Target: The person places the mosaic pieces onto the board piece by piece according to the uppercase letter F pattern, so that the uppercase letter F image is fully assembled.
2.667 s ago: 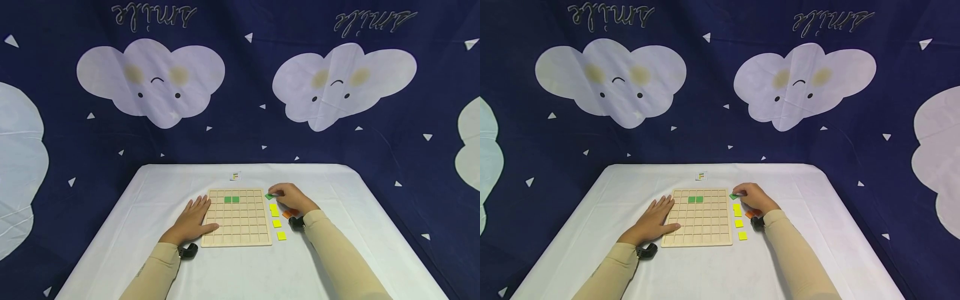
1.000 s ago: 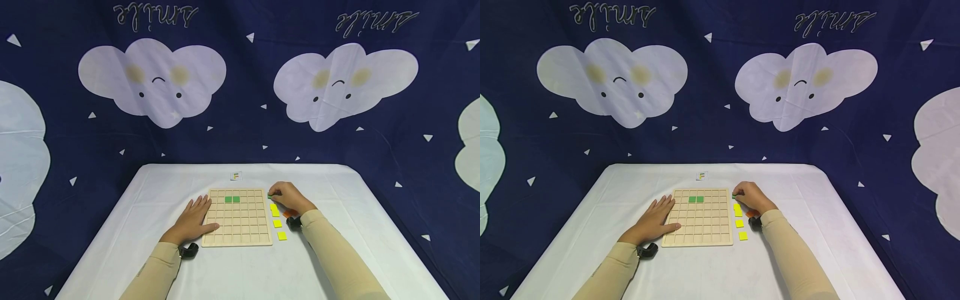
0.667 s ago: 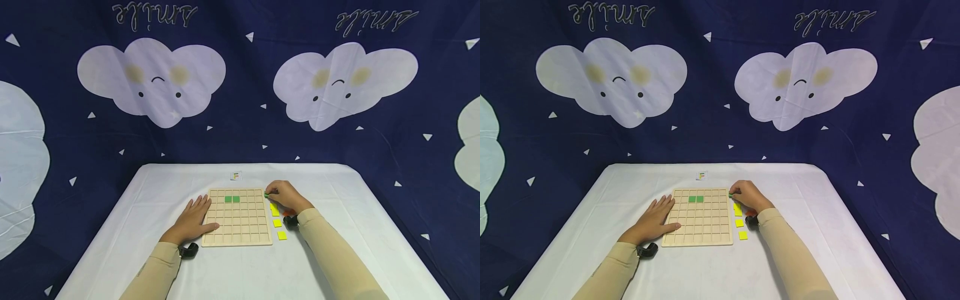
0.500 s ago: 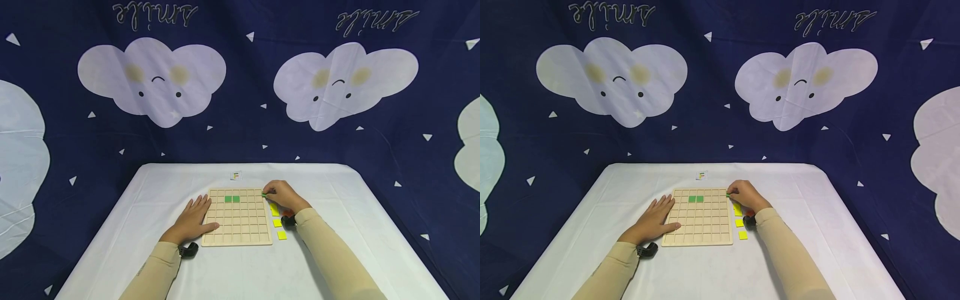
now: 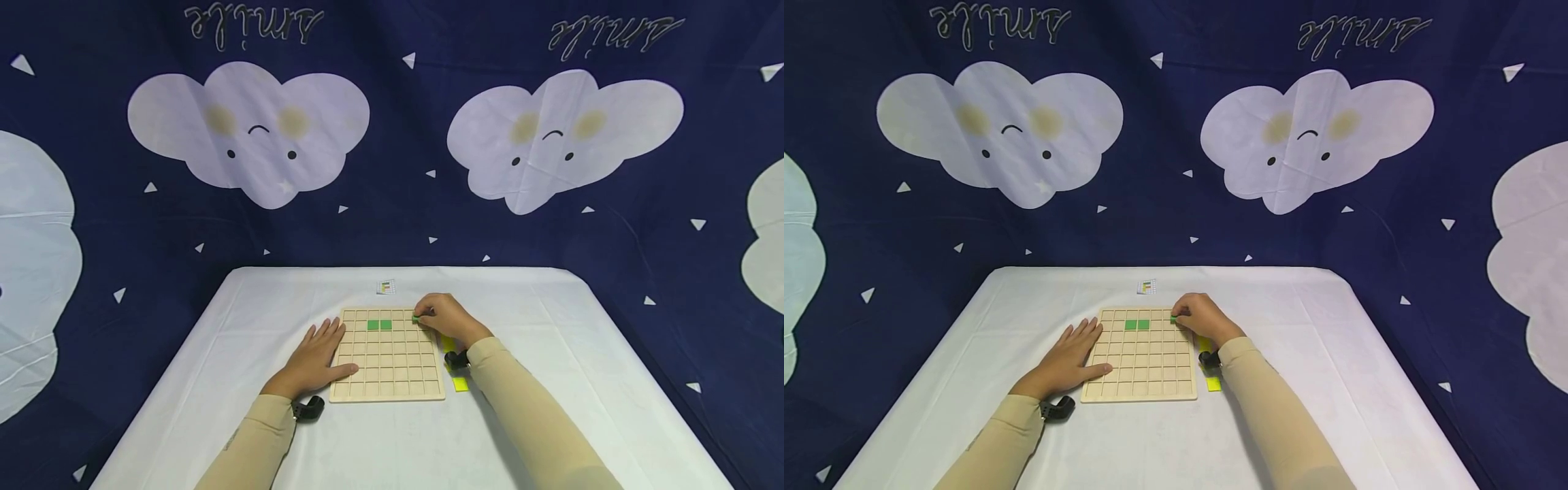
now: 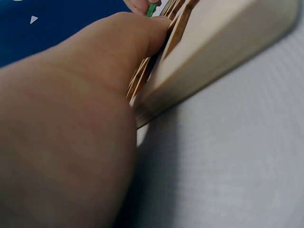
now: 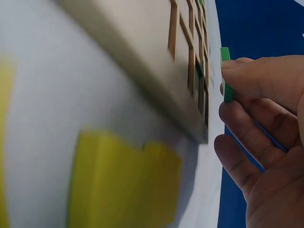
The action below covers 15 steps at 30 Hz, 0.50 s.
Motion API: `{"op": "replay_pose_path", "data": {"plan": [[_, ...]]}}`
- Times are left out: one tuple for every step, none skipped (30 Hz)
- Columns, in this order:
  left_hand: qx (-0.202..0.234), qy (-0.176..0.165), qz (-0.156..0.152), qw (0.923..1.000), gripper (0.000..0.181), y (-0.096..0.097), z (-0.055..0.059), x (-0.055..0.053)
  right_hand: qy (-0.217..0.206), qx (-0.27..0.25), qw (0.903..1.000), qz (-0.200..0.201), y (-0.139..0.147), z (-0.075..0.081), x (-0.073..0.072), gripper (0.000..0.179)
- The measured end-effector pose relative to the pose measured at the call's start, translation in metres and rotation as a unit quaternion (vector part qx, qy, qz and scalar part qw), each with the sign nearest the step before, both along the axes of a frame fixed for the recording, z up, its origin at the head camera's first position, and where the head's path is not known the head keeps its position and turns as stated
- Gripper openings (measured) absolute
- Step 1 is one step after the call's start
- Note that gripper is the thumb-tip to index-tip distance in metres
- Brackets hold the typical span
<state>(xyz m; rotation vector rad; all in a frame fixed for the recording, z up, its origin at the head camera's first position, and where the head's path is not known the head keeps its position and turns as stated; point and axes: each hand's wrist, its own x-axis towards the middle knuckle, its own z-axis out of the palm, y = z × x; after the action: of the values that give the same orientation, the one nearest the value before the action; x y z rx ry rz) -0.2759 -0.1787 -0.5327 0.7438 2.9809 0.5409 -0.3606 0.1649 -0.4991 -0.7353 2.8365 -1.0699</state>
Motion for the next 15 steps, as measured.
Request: {"op": "replay_pose_path", "data": {"plan": [[0.001,0.000,0.000,1.0000,0.105,0.000,0.000,0.000,-0.001,-0.001,1.0000,0.002,-0.003,0.000,0.000,0.014],[0.002,0.001,0.000,1.0000,0.105,0.000,0.000,0.000,-0.002,0.000,1.0000,0.005,-0.005,0.001,0.000,0.014],[0.000,0.000,0.000,1.0000,0.105,0.000,0.000,0.000,-0.003,0.001,1.0000,0.008,-0.008,0.001,0.001,0.014],[0.001,0.001,0.000,1.0000,0.105,0.000,0.000,0.000,-0.003,0.003,0.9999,0.012,-0.011,0.001,0.001,0.013],[0.002,0.001,0.000,1.0000,0.105,0.000,-0.001,0.000,-0.005,0.006,0.9998,0.017,-0.013,0.001,0.001,0.013],[0.003,0.001,0.000,1.0000,0.105,0.000,-0.001,0.000,-0.005,0.009,0.9997,0.022,-0.016,0.002,0.002,0.013],[0.002,0.001,0.000,1.0000,0.105,0.000,0.000,0.000,-0.005,0.013,0.9996,0.026,-0.018,0.002,0.002,0.012],[0.001,-0.001,0.000,1.0000,0.106,0.000,0.000,0.000,-0.006,0.016,0.9994,0.030,-0.021,0.003,0.002,0.012],[0.001,-0.002,0.000,1.0000,0.106,0.000,0.000,0.000,-0.006,0.019,0.9992,0.034,-0.023,0.003,0.003,0.013],[-0.001,-0.004,0.000,1.0000,0.106,0.000,0.000,0.000,-0.004,0.023,0.9990,0.038,-0.025,0.003,0.003,0.013],[-0.003,-0.006,0.001,1.0000,0.106,0.000,0.001,0.000,-0.003,0.026,0.9987,0.043,-0.027,0.003,0.003,0.013],[-0.002,-0.005,0.000,1.0000,0.106,0.000,0.001,0.000,0.001,0.028,0.9984,0.049,-0.029,0.003,0.004,0.013],[-0.003,-0.006,0.001,1.0000,0.106,0.000,0.001,0.000,0.002,0.031,0.9982,0.051,-0.031,0.003,0.004,0.013],[-0.005,-0.007,0.002,1.0000,0.106,0.000,0.001,0.000,0.005,0.035,0.9979,0.055,-0.033,0.004,0.004,0.013],[-0.006,-0.007,0.002,1.0000,0.106,0.000,0.000,-0.001,0.009,0.039,0.9976,0.057,-0.034,0.004,0.005,0.012]]}}
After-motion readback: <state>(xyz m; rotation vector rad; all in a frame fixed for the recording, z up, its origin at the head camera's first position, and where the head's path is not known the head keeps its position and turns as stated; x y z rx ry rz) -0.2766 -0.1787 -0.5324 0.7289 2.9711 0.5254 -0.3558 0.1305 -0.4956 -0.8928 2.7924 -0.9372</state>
